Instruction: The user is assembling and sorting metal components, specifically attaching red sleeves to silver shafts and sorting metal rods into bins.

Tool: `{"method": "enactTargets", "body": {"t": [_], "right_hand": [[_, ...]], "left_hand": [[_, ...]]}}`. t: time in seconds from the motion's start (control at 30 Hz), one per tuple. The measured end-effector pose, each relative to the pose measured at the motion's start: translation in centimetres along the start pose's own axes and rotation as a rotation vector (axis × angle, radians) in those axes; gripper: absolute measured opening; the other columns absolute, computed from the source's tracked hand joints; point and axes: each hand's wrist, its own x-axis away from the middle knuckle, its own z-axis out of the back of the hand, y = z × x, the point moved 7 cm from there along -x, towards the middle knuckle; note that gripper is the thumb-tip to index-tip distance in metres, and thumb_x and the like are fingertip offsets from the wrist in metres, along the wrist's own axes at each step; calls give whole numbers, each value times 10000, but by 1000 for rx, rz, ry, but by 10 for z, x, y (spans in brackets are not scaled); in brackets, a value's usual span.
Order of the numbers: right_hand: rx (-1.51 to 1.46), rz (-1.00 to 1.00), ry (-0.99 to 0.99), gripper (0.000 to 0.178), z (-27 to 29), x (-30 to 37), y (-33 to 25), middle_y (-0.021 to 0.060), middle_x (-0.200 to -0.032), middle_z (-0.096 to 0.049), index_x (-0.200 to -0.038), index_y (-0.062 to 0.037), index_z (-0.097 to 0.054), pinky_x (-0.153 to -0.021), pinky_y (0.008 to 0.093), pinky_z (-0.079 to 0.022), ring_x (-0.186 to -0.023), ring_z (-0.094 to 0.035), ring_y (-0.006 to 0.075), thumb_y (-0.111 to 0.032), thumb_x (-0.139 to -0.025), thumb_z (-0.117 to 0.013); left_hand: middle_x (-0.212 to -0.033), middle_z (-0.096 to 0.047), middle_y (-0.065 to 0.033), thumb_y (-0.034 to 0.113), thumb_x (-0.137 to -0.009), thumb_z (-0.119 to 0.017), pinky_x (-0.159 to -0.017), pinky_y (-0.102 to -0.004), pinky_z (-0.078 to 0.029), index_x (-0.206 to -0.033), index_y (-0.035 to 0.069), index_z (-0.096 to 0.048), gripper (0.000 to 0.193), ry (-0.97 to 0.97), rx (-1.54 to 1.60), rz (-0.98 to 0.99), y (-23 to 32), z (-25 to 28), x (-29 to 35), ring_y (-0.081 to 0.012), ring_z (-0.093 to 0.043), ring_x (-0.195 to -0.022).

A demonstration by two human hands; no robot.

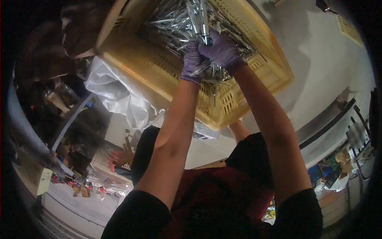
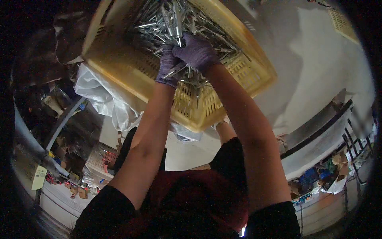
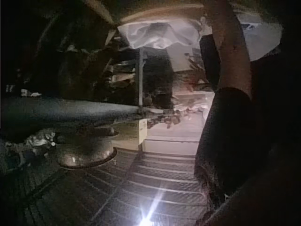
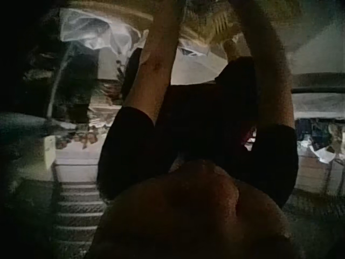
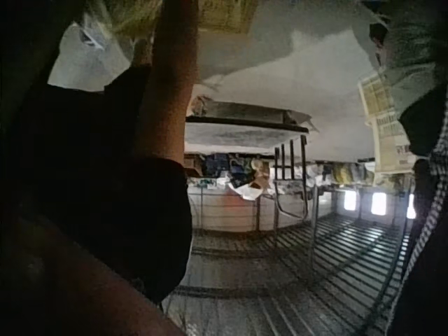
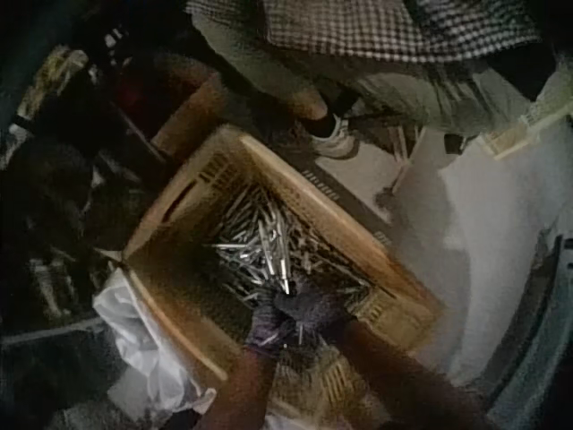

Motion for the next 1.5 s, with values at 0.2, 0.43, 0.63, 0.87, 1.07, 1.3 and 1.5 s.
{"method": "enactTargets", "body": {"t": [0.2, 0.43, 0.63, 0.87, 1.07, 1.3, 1.5], "right_hand": [[70, 114, 92, 590, 36, 49, -62, 199, -1074, -504, -1176, -84, -445, -875, 406, -382, -1012, -495, 333, -406, -703, -586], [98, -8, 57, 457, 65, 149, -122, 205, -993, -527, -1017, -62, -519, -819, 418, -411, -941, -518, 353, -353, -672, -592], [113, 26, 130, 424, 57, 283, -227, 208, -936, -566, -1016, -45, -527, -776, 417, -418, -902, -535, 360, -323, -699, -579], [294, 84, -17, 480, 15, 413, -383, 215, -921, -582, -1037, -15, -518, -765, 407, -439, -873, -565, 341, -341, -693, -590], [573, 334, -123, 505, 39, 474, -480, 233, -995, -555, -1051, -17, -508, -826, 410, -407, -958, -524, 355, -372, -701, -587], [639, 537, -238, 480, 14, 516, -567, 226, -964, -569, -1055, -50, -519, -818, 404, -412, -938, -534, 355, -366, -700, -582], [778, 612, -305, 477, -69, 523, -667, 203, -992, -573, -1054, -67, -526, -822, 395, -419, -943, -541, 337, -366, -690, -599]], "left_hand": [[-917, -578, -79, 392, -807, -505, -816, -363, -454, -945, 72, -547, 351, -109, 101, -89, 30, -55, 74, -215, -552, -879], [-850, -550, -43, 442, -842, -473, -652, -300, -468, -961, 81, -524, 383, -155, 187, -57, 22, -58, 171, -154, -544, -764], [-832, -544, -11, 406, -863, -455, -645, -266, -449, -958, 107, -523, 321, -74, 298, 38, 40, -50, 329, -120, -531, -747], [-841, -604, -51, 393, -831, -507, -733, -341, -479, -915, 113, -571, 299, -98, 344, -41, 125, -29, 517, -187, -567, -776], [-868, -605, -63, 365, -848, -466, -734, -335, -494, -945, 102, -568, 298, -191, 656, -289, 189, -88, 643, -190, -585, -778], [-839, -615, -69, 331, -878, -372, -721, -321, -499, -945, 108, -570, 306, -176, 807, -522, 243, -71, 715, -181, -598, -745], [-769, -616, -54, 352, -829, -459, -677, -329, -501, -832, 116, -591, 271, -61, 906, -582, 315, 16, 746, -193, -588, -684]]}}
